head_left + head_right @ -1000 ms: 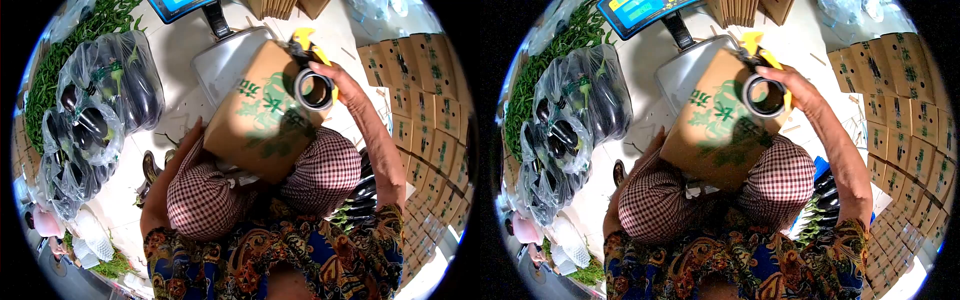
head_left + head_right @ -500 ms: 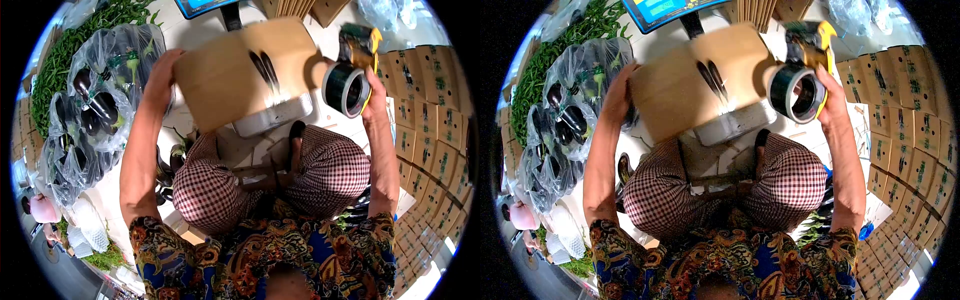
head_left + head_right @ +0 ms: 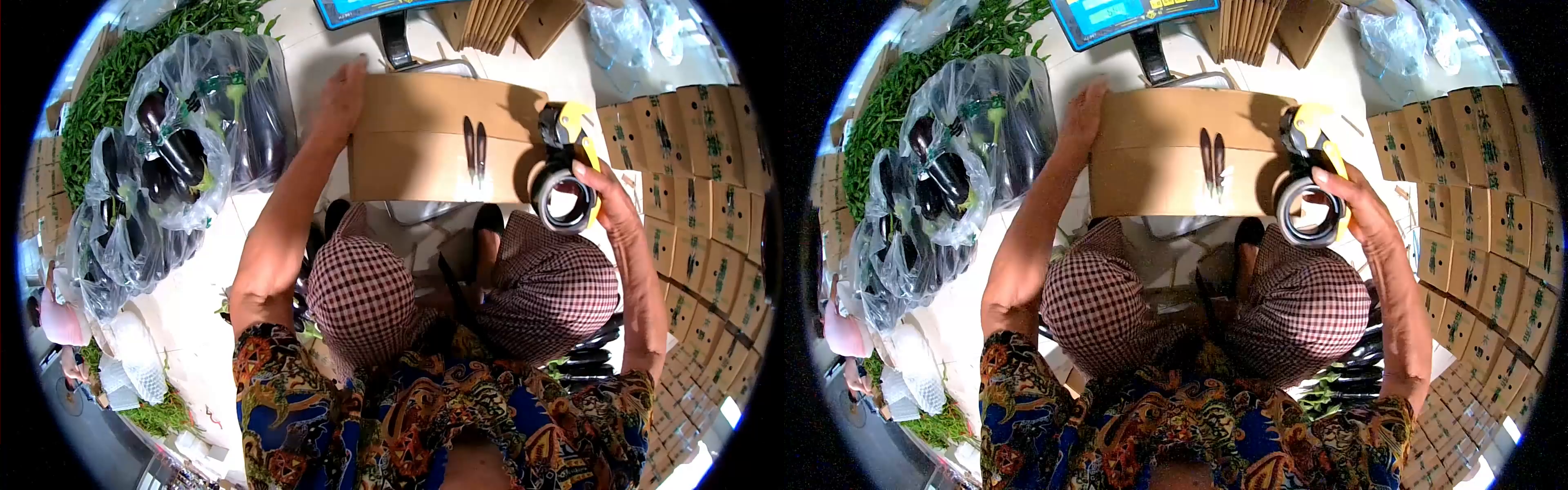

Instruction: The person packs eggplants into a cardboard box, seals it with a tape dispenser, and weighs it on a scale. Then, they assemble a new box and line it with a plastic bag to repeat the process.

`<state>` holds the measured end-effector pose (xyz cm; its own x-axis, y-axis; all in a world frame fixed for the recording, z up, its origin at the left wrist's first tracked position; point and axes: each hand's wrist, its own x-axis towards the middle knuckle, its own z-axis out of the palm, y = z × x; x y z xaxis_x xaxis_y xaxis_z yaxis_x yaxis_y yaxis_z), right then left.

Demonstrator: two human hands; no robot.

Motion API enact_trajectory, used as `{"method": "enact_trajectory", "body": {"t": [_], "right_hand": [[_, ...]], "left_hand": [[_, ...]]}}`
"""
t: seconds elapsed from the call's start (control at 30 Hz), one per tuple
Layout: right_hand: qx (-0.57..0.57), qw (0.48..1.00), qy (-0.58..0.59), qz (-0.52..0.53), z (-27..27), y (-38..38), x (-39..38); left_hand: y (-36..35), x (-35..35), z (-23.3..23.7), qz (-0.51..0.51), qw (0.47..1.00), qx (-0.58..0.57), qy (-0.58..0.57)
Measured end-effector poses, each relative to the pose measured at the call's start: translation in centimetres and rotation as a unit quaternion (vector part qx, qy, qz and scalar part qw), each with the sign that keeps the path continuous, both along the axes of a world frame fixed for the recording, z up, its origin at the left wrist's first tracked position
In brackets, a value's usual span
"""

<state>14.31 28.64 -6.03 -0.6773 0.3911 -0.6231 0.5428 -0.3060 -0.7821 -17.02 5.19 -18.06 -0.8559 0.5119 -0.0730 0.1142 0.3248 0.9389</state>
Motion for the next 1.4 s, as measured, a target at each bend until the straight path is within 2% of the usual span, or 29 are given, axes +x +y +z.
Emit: {"method": "enact_trajectory", "body": {"t": [0.1, 0.2, 0.3, 0.4, 0.5, 0.6, 0.7, 0.77, 0.83, 0.87, 0.97, 1.0, 1.03, 1.1, 1.13, 1.17, 1.27, 1.37, 1.4], "right_hand": [[0.014, 0.998, -0.049, -0.03, -0.5, 1.3, 2.3], [0.032, 0.996, -0.011, -0.08, -1.5, 1.5, 2.5], [-0.048, 0.979, 0.086, -0.177, -4.3, 0.7, 0.0], [-0.1, 0.972, 0.112, -0.18, -4.8, 0.2, -1.7], [-0.112, 0.967, 0.109, -0.201, -4.8, -0.4, -1.9], [-0.115, 0.966, 0.126, -0.193, -4.6, -1.2, -2.4], [-0.1, 0.965, 0.125, -0.206, -4.3, -1.3, -2.2], [-0.09, 0.96, 0.138, -0.225, -4.3, -0.9, -1.7], [-0.028, 0.954, 0.161, -0.253, -3.4, -0.3, -0.6], [-0.032, 0.93, 0.221, -0.292, -3.2, 0.5, 0.0], [-0.005, 0.939, 0.232, -0.254, -1.9, 5.4, 6.6], [0.069, 0.947, 0.201, -0.241, -1.3, 5.6, 7.3], [0.12, 0.937, 0.155, -0.29, -1.2, 5.0, 7.1], [0.181, 0.952, 0.122, -0.213, -5.4, 4.1, 7.4], [0.118, 0.959, 0.111, -0.233, -4.5, 0.8, 3.8], [0.095, 0.961, 0.102, -0.239, -4.8, 1.5, 3.6], [0.157, 0.966, 0.086, -0.184, -3.8, 1.1, 3.7], [0.214, 0.955, 0.082, -0.186, -2.8, 0.3, 3.3], [0.245, 0.95, 0.085, -0.175, -2.5, 0.5, 3.5]], "left_hand": [[1.4, 0.7, 1.4, -0.08, 0.991, 0.004, -0.105], [1.6, 0.6, 1.6, -0.083, 0.974, 0.068, -0.199], [1.7, 1.3, 1.8, -0.038, 0.986, 0.061, -0.149], [1.9, 1.5, 1.7, -0.026, 0.997, 0.025, -0.063], [2.4, 1.3, 1.6, -0.037, 0.994, -0.066, 0.077], [2.4, 2.1, 2.2, -0.058, 0.986, -0.08, 0.131], [2.3, 1.6, 1.3, -0.021, 0.99, -0.113, 0.075], [2.0, 1.1, 0.9, -0.025, 0.996, -0.084, 0.003], [2.1, 0.9, 0.8, -0.029, 0.998, -0.053, 0.007], [1.9, 1.1, 0.8, -0.031, 0.999, -0.044, -0.003], [2.0, 1.5, 1.8, -0.044, 0.999, -0.023, -0.015], [1.9, 1.2, 1.7, -0.05, 0.998, -0.021, -0.005], [1.9, 1.1, 1.7, -0.06, 0.998, -0.021, 0.005], [2.1, 1.4, 1.9, -0.041, 0.998, -0.029, -0.026], [2.1, 1.7, 1.7, -0.029, 0.998, -0.023, -0.053], [2.0, 1.7, 1.9, -0.013, 0.997, -0.016, -0.077], [2.1, 2.2, 3.1, -0.036, 0.998, -0.028, -0.051], [1.9, 1.2, 1.3, -0.033, 0.994, 0.004, -0.1], [1.7, 0.2, 0.1, -0.044, 0.988, 0.01, -0.148]]}}
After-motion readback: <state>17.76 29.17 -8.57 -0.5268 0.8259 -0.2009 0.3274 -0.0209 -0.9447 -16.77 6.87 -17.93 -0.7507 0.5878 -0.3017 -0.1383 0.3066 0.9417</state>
